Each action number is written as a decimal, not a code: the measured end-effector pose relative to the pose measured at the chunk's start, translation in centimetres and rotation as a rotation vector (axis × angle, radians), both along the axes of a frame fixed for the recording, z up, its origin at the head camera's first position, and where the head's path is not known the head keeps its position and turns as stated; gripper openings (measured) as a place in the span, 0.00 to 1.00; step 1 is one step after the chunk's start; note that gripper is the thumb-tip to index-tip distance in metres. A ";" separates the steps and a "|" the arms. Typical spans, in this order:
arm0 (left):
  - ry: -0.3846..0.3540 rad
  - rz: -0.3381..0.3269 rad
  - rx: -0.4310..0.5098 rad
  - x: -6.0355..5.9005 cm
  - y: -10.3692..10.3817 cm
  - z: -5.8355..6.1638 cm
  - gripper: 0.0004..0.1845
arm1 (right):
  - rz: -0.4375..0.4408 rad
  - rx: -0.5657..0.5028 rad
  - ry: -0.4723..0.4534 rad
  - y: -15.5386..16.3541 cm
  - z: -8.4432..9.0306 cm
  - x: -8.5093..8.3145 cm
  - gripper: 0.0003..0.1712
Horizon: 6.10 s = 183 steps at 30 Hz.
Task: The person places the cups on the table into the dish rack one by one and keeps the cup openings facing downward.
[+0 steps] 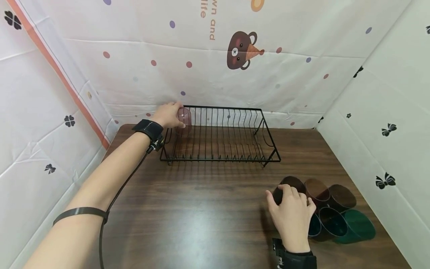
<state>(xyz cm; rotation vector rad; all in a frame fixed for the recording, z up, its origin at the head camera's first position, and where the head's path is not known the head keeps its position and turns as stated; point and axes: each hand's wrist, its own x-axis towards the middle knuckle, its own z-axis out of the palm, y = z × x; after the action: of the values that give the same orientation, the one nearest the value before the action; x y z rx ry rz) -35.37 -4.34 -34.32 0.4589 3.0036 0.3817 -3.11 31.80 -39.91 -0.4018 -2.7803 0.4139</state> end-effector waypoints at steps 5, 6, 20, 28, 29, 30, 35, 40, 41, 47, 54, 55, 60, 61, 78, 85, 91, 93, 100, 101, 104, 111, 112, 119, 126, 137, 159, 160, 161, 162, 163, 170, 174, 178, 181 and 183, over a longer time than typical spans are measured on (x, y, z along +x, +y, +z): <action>0.001 -0.004 -0.001 0.0 -0.1 -0.1 0.49 | -0.013 -0.005 0.005 0.1 -0.1 -0.1 0.27; -0.001 -0.004 0.002 0.0 -0.1 -0.1 0.49 | -0.017 -0.006 0.006 0.2 -0.1 -0.1 0.28; -0.017 0.000 0.045 0.0 -0.6 -0.2 0.50 | -0.026 0.015 0.099 0.5 -0.4 -0.6 0.16; 0.006 -0.003 0.093 -0.1 -1.0 -0.7 0.51 | -0.040 0.006 0.113 0.8 -0.6 -0.7 0.13; -0.004 -0.002 0.113 0.0 -1.1 -0.7 0.51 | -0.041 0.008 0.116 0.8 -0.6 -0.7 0.13; -0.012 0.000 0.132 0.0 -1.2 -0.7 0.52 | -0.042 0.011 0.120 0.8 -0.6 -0.7 0.13; -0.045 0.012 0.217 0.5 -2.1 0.1 0.49 | -0.041 0.029 0.119 0.8 -0.5 -0.8 0.12; -0.040 -0.006 0.239 1.4 -2.4 1.2 0.44 | -0.050 0.040 0.102 0.8 -0.4 -0.7 0.13; -0.035 -0.009 0.241 1.6 -2.5 1.4 0.43 | -0.051 0.041 0.100 0.8 -0.3 -0.7 0.13; -0.011 -0.026 0.242 2.6 -2.5 2.1 0.41 | -0.052 0.035 0.094 0.8 -0.4 -0.8 0.13; 0.043 -0.088 0.234 4.8 -1.8 2.4 0.42 | -0.001 0.084 0.174 1.1 -0.6 -1.1 0.11; 0.054 -0.102 0.238 5.3 -1.6 2.5 0.41 | 0.004 0.083 0.179 1.1 -0.6 -1.1 0.11; 0.076 -0.181 0.246 8.0 -0.4 3.2 0.39 | 0.006 0.070 0.178 1.0 -0.6 -1.2 0.11; 0.076 -0.198 0.241 8.6 -0.1 3.4 0.38 | 0.005 0.071 0.178 0.9 -0.6 -1.2 0.11; -0.014 -0.421 0.273 14.6 4.4 2.7 0.34 | 0.017 0.080 0.229 -0.1 -0.6 -0.8 0.10; -0.035 -0.514 0.299 17.4 6.5 2.0 0.34 | 0.032 0.067 0.257 -0.9 -0.3 -0.7 0.10; -0.071 -0.574 0.301 20.0 8.1 0.9 0.37 | 0.037 0.039 0.255 -1.5 0.0 -0.6 0.12; -0.088 -0.589 0.306 20.6 8.5 0.4 0.38 | 0.037 0.026 0.251 -1.6 0.0 -0.5 0.12; -0.111 -0.606 0.334 22.2 9.8 -1.6 0.41 | 0.048 0.008 0.271 -2.4 0.4 -0.2 0.12; -0.109 -0.605 0.341 22.3 10.0 -1.8 0.41 | 0.054 0.007 0.277 -2.5 0.4 -0.2 0.12; -0.115 -0.591 0.357 22.8 10.4 -2.7 0.42 | 0.071 0.001 0.289 -2.8 0.6 0.0 0.12; -0.157 -0.544 0.389 23.7 11.5 -5.0 0.51 | 0.097 -0.036 0.277 -3.5 1.1 0.5 0.12; -0.163 -0.538 0.388 23.8 11.7 -5.4 0.52 | 0.103 -0.047 0.275 -3.6 1.1 0.5 0.12; -0.236 -0.464 0.414 23.8 12.3 -7.9 0.58 | 0.173 -0.169 0.287 -4.7 1.2 0.7 0.11; -0.279 -0.427 0.471 23.6 12.5 -9.1 0.56 | 0.234 -0.282 0.270 -5.8 1.0 0.7 0.12; -0.253 -0.435 0.550 23.9 12.1 -9.6 0.49 | 0.255 -0.391 0.251 -6.9 0.7 0.8 0.10; -0.245 -0.385 0.585 25.2 6.8 -8.7 0.44 | 0.487 -0.514 0.223 -7.1 -0.5 0.4 0.29; -0.241 -0.383 0.586 25.2 6.5 -8.6 0.44 | 0.504 -0.518 0.216 -7.1 -0.6 0.4 0.28; -0.237 -0.383 0.585 25.2 6.3 -8.4 0.44 | 0.521 -0.519 0.210 -7.1 -0.7 0.3 0.27; -0.236 -0.379 0.588 25.2 6.2 -8.3 0.44 | 0.536 -0.522 0.204 -7.2 -0.7 0.3 0.26; -0.238 -0.376 0.591 25.3 6.0 -8.2 0.44 | 0.546 -0.523 0.199 -7.1 -0.8 0.3 0.26; -0.246 -0.355 0.593 25.3 5.0 -7.5 0.45 | 0.565 -0.502 0.179 -7.2 -1.2 0.1 0.26; -0.241 -0.353 0.577 25.4 4.8 -7.1 0.44 | 0.568 -0.488 0.155 -7.2 -1.3 0.2 0.29; -0.233 -0.354 0.566 25.5 4.6 -6.6 0.43 | 0.583 -0.491 0.126 -7.2 -1.4 0.3 0.30; -0.220 -0.356 0.565 25.5 4.4 -6.3 0.43 | 0.586 -0.496 0.109 -7.2 -1.7 0.4 0.31; -0.211 -0.355 0.566 25.4 4.3 -6.2 0.43 | 0.593 -0.497 0.099 -7.2 -1.9 0.4 0.31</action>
<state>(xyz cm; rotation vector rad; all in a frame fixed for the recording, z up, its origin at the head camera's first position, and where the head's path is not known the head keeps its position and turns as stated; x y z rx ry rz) -9.97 -0.01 -40.49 0.9041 2.5028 1.1616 -2.74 24.57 -41.80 0.3550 -2.6254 1.2285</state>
